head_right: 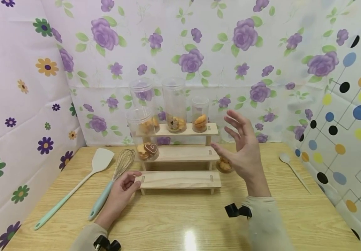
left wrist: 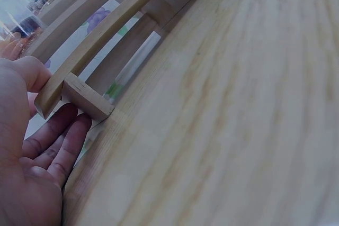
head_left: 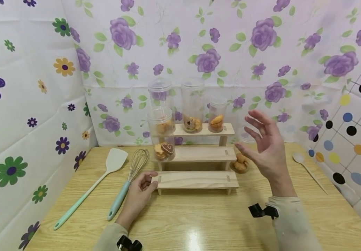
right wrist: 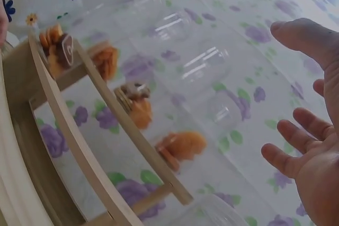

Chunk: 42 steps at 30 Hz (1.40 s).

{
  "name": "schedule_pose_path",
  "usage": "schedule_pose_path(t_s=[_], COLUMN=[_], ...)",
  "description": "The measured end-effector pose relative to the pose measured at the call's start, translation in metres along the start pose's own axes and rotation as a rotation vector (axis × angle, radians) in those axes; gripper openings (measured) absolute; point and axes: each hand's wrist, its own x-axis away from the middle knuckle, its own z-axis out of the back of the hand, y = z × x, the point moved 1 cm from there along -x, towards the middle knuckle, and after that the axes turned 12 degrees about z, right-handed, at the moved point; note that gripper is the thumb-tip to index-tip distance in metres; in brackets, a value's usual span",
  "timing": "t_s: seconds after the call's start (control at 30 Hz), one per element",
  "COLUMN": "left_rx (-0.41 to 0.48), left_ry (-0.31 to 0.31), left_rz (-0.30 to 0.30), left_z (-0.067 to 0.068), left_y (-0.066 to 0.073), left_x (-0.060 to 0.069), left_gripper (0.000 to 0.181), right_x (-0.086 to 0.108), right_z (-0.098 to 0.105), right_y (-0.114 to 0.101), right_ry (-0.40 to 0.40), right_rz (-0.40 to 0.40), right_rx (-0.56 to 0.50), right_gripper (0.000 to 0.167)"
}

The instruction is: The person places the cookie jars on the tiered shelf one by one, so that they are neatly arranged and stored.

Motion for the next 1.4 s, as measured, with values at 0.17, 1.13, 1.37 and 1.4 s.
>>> schedule_pose_path(t_s=[0.17, 1.13, 1.37, 1.4], left_rx=[-0.003, -0.012, -0.02, -0.022], left_ry=[-0.002, 0.01, 0.011, 0.011], left_rz=[-0.011, 0.001, 0.009, 0.008], left_z=[-0.001, 0.0, 0.001, 0.001], left_y=[0.002, 0.001, 0.0, 0.0], left_x=[0.0, 0.001, -0.001, 0.0], left_gripper=[0.026, 0.025, 0.025, 0.025], right_x=[0.0, 0.084, 0.107, 0.109], right_z=[0.018, 0.073, 0.072, 0.072], right_y=[0.002, 0.095, 0.112, 0.114], right_ry=[0.029, 0.049, 0.083, 0.08], right_rz=[-0.023, -0.535, -0.548, -0.547], right_rx=[0.039, 0.27, 0.229, 0.23], right_gripper=[0.1, 0.102, 0.094, 0.092])
